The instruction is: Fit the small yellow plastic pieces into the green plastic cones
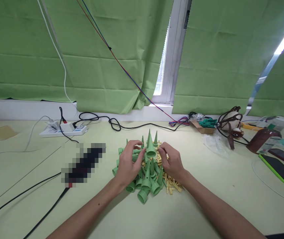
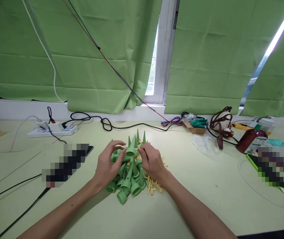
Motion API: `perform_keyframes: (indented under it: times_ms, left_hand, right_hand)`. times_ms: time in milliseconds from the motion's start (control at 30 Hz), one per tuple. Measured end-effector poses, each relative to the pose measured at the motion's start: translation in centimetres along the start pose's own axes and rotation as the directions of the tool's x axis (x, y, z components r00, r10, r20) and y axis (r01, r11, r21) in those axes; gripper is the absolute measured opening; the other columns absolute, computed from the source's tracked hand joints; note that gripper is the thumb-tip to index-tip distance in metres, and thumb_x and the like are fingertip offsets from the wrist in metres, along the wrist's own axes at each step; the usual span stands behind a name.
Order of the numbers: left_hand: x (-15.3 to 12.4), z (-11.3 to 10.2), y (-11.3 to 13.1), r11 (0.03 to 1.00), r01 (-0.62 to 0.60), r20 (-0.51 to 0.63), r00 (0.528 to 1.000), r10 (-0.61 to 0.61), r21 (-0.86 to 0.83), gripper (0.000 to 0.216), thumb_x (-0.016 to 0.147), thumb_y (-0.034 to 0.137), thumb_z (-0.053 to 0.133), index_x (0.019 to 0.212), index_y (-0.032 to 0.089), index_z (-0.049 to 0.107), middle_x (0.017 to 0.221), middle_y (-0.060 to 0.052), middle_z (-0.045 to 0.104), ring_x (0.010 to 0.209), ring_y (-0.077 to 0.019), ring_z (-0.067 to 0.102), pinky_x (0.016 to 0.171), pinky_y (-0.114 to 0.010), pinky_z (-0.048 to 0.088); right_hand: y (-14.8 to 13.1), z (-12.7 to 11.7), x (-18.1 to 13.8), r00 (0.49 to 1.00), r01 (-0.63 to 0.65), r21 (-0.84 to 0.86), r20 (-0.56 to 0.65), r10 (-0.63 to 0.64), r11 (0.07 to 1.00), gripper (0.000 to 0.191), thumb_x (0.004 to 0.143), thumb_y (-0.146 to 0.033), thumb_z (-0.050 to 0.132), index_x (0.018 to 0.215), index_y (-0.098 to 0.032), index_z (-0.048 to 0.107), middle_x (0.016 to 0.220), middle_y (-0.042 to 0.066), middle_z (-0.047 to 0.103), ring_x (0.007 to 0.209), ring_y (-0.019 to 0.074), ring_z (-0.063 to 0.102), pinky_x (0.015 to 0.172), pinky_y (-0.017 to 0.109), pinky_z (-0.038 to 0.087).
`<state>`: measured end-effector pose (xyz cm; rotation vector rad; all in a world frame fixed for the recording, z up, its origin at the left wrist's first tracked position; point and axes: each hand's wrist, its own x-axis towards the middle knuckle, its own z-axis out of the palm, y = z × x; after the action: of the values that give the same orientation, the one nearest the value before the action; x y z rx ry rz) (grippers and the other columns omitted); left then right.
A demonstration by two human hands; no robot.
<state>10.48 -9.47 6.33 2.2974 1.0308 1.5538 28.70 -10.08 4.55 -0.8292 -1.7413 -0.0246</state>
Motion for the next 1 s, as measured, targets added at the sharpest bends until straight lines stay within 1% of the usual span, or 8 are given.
perform_keyframes:
  times_ms: [67, 167, 233, 367, 433, 600, 867, 1000]
  left_hand:
    - [0.07, -0.06, 0.08, 0.999, 0.043, 0.022, 0.999, -0.043, -0.016, 0.014, 0.098, 0.028, 0.046, 0.100, 0.019, 0.057, 0.097, -0.006, 0.062, 0.089, -0.0175, 0.060, 0.076, -0.030, 0.051]
    - [0.18, -0.17, 0.29, 0.998, 0.048, 0.092, 0.995, -0.044, -0.040, 0.026, 0.101, 0.029, 0.039, 0.092, 0.018, 0.060, 0.091, -0.006, 0.064, 0.089, -0.0182, 0.059, 0.081, -0.032, 0.049]
    - [0.20, -0.21, 0.43, 0.997, 0.049, 0.120, 0.992, -0.041, -0.062, 0.026, 0.101, 0.030, 0.039, 0.094, 0.018, 0.061, 0.093, -0.006, 0.064, 0.091, -0.0186, 0.059, 0.082, -0.032, 0.049]
    - [0.16, -0.13, 0.46, 0.997, 0.033, 0.149, 0.989, -0.021, -0.073, 0.022, 0.099, 0.031, 0.045, 0.105, 0.018, 0.061, 0.101, -0.008, 0.064, 0.096, -0.0196, 0.060, 0.082, -0.032, 0.050]
    - [0.10, -0.05, 0.34, 0.997, 0.033, 0.165, 0.986, -0.021, -0.068, 0.022, 0.098, 0.031, 0.046, 0.109, 0.018, 0.061, 0.103, -0.008, 0.064, 0.096, -0.0195, 0.060, 0.081, -0.032, 0.050]
    - [-0.06, 0.11, -0.01, 0.999, 0.035, 0.158, 0.987, -0.030, -0.031, 0.020, 0.097, 0.033, 0.048, 0.108, 0.019, 0.059, 0.102, -0.008, 0.063, 0.090, -0.0195, 0.060, 0.079, -0.033, 0.051]
    - [-0.08, 0.02, -0.01, 0.999, -0.032, 0.147, 0.989, 0.033, -0.014, 0.018, 0.096, 0.027, 0.052, 0.111, 0.020, 0.057, 0.103, -0.007, 0.061, 0.089, -0.0181, 0.059, 0.077, -0.031, 0.051]
    - [-0.07, 0.00, 0.03, 0.998, -0.065, 0.143, 0.988, 0.066, -0.014, 0.018, 0.096, 0.024, 0.053, 0.113, 0.020, 0.057, 0.104, -0.008, 0.060, 0.088, -0.0177, 0.059, 0.076, -0.030, 0.051]
  right_hand:
    - [0.02, 0.02, -0.02, 1.000, -0.005, 0.013, -0.009, 0.005, 1.000, 0.018, 0.099, -0.019, 0.042, 0.083, -0.021, 0.050, 0.069, -0.001, 0.048, 0.059, 0.0128, 0.044, 0.056, 0.026, 0.037]
    - [0.08, 0.07, -0.07, 1.000, 0.002, 0.015, -0.012, -0.002, 1.000, 0.015, 0.098, -0.019, 0.044, 0.087, -0.021, 0.052, 0.071, 0.000, 0.050, 0.061, 0.0133, 0.046, 0.057, 0.026, 0.038]
    - [0.13, 0.11, -0.11, 1.000, 0.012, 0.013, -0.008, -0.011, 1.000, 0.014, 0.099, -0.019, 0.044, 0.089, -0.021, 0.053, 0.072, 0.001, 0.052, 0.062, 0.0139, 0.047, 0.058, 0.027, 0.039]
    - [0.15, 0.15, -0.11, 1.000, 0.027, 0.020, 0.004, -0.027, 0.999, 0.012, 0.099, -0.019, 0.045, 0.091, -0.020, 0.054, 0.074, 0.002, 0.054, 0.064, 0.0141, 0.049, 0.058, 0.027, 0.040]
    - [0.12, 0.15, -0.10, 0.999, 0.029, 0.018, 0.017, -0.029, 0.999, 0.012, 0.099, -0.019, 0.045, 0.092, -0.020, 0.055, 0.074, 0.002, 0.055, 0.064, 0.0141, 0.050, 0.058, 0.027, 0.040]
    - [0.15, 0.17, -0.11, 0.999, 0.019, 0.018, 0.048, -0.020, 1.000, 0.014, 0.100, -0.021, 0.045, 0.091, -0.020, 0.056, 0.075, 0.002, 0.056, 0.064, 0.0141, 0.051, 0.058, 0.027, 0.040]
    - [0.31, 0.17, -0.09, 0.998, 0.030, 0.003, 0.057, -0.030, 1.000, 0.015, 0.100, -0.021, 0.044, 0.091, -0.020, 0.056, 0.074, 0.002, 0.057, 0.064, 0.0143, 0.051, 0.058, 0.027, 0.040]
    - [0.33, 0.12, -0.12, 0.997, 0.016, 0.017, 0.074, -0.017, 1.000, 0.016, 0.100, -0.021, 0.042, 0.090, -0.020, 0.054, 0.075, 0.002, 0.056, 0.065, 0.0143, 0.051, 0.060, 0.026, 0.041]
